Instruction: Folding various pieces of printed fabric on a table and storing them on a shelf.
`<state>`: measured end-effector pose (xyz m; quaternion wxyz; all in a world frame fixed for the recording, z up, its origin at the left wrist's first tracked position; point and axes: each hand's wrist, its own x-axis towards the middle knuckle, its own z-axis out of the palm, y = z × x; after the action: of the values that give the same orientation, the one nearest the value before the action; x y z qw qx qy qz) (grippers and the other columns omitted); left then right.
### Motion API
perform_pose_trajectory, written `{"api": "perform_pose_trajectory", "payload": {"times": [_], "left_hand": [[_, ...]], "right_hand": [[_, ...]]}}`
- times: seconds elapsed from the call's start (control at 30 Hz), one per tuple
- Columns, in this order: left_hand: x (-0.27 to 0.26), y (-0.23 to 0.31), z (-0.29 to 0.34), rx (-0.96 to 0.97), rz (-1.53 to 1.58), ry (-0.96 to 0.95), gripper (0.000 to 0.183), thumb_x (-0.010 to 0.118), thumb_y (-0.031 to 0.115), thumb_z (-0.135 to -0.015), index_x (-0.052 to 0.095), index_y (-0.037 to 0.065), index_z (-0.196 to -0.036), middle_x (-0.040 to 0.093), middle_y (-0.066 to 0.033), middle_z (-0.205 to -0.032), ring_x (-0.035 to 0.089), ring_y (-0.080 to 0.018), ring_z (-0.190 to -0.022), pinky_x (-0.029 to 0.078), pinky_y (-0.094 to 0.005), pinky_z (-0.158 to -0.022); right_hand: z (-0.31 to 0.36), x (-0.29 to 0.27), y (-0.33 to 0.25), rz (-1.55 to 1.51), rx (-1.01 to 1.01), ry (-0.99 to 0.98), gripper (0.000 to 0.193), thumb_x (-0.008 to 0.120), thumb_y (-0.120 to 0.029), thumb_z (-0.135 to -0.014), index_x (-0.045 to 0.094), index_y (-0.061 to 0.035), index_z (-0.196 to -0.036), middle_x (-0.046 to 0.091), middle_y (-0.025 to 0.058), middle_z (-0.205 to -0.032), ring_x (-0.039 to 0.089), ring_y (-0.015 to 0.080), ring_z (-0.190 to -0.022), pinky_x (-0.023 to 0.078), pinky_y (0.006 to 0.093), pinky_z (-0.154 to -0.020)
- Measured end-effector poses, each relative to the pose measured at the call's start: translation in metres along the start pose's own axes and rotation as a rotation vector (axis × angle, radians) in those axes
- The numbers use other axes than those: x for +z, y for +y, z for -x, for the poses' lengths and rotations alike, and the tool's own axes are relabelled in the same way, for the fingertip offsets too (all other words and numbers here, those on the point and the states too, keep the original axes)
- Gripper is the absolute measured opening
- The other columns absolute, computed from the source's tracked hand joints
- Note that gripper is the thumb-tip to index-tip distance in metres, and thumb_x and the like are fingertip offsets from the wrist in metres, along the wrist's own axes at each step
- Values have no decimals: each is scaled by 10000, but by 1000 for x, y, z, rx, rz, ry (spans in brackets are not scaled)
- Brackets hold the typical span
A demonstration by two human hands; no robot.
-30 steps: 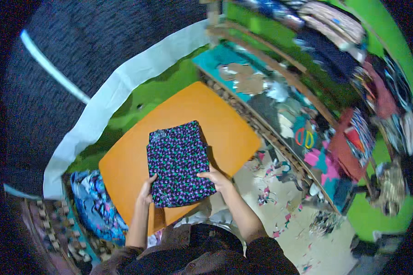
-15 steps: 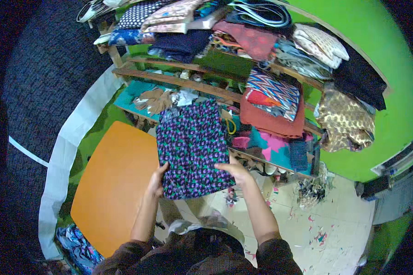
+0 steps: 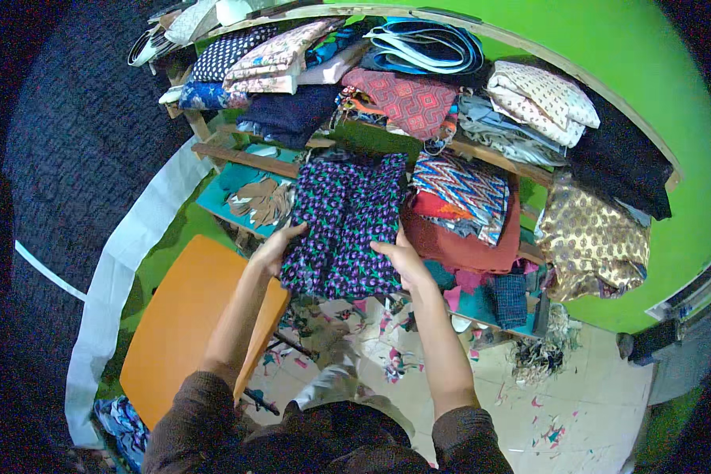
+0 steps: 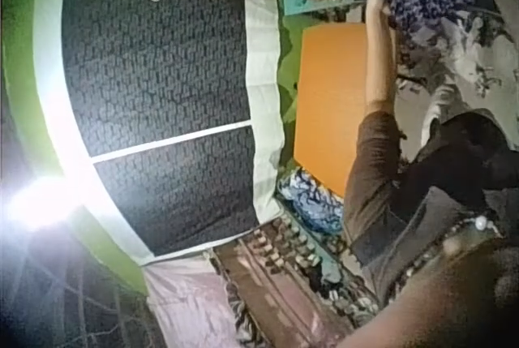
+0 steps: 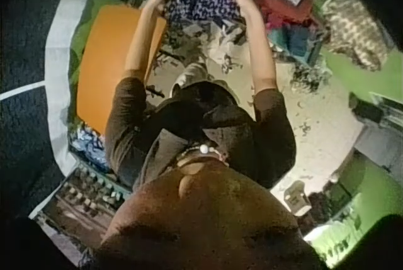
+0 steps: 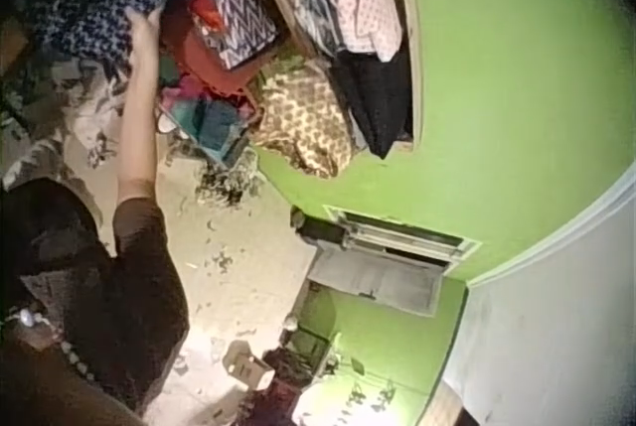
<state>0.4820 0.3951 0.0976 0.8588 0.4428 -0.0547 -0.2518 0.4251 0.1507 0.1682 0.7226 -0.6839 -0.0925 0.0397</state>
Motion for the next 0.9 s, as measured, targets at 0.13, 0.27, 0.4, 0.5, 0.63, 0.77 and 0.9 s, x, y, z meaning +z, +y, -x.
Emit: {"api": "perform_pose_trajectory", "payload": {"times": [0.13, 0.27, 0.4, 0.5, 0.63, 0.77, 0.9], "left_hand": [[42, 42, -60, 73, -126, -159, 636, 491, 240, -856, 160, 63, -1369, 389, -142, -1300, 402, -235, -1177, 331, -380, -980], [35, 68, -117, 163, -256, 96, 505, 505, 300, -848, 410, -6, -1239, 540, -141, -1158, 562, -247, -993, 419, -387, -903], [39, 101, -166, 119, -45, -135, 445, 557, 286, -810, 499, 3, -1149, 615, -124, -1016, 600, -218, -919, 478, -384, -821], [9, 98, -223, -71, -59, -27, 400, 564, 287, -805, 538, 13, -1096, 630, -110, -971, 614, -216, -877, 493, -377, -782], [-68, 64, -310, 785, -1137, 458, 367, 539, 264, -813, 567, -10, -1055, 628, -150, -896, 610, -265, -689, 491, -352, -678], [-6, 47, -289, 1299, -1571, 881, 609, 567, 265, -723, 423, -97, -1191, 574, -298, -849, 587, -321, -584, 495, -391, -556], [13, 50, -266, 904, -1673, 512, 589, 555, 238, -708, 406, -116, -1155, 567, -290, -804, 585, -359, -613, 491, -439, -585]], "right_hand": [[-67, -32, -21, 66, -99, 3, 781, 545, 27, -745, 129, -110, -1393, 401, 79, -1284, 430, 180, -1126, 353, 323, -948], [-109, -31, -40, 203, -96, 100, 811, 542, 18, -741, 91, -110, -1403, 345, 89, -1340, 364, 189, -1186, 271, 301, -994], [-146, -47, -59, 188, -231, 140, 769, 548, 1, -753, 125, -72, -1390, 348, 110, -1331, 366, 197, -1178, 264, 301, -992], [-165, -52, -47, 321, -238, 261, 789, 560, -22, -738, 113, -59, -1386, 302, 127, -1356, 333, 210, -1200, 249, 293, -1000], [-215, -56, 5, 780, -244, 559, 885, 603, -148, -710, 26, 89, -1338, 111, 324, -1375, 121, 391, -1302, 126, 364, -1072], [-198, -49, 14, 1320, -255, 723, 785, 565, -194, -752, 117, 8, -1364, 166, 309, -1355, 147, 449, -1274, 186, 482, -1042], [-194, -38, 15, 1610, -251, 662, 589, 494, -306, -811, 325, -65, -1321, 232, 253, -1364, 153, 387, -1296, 184, 536, -1018]]}}
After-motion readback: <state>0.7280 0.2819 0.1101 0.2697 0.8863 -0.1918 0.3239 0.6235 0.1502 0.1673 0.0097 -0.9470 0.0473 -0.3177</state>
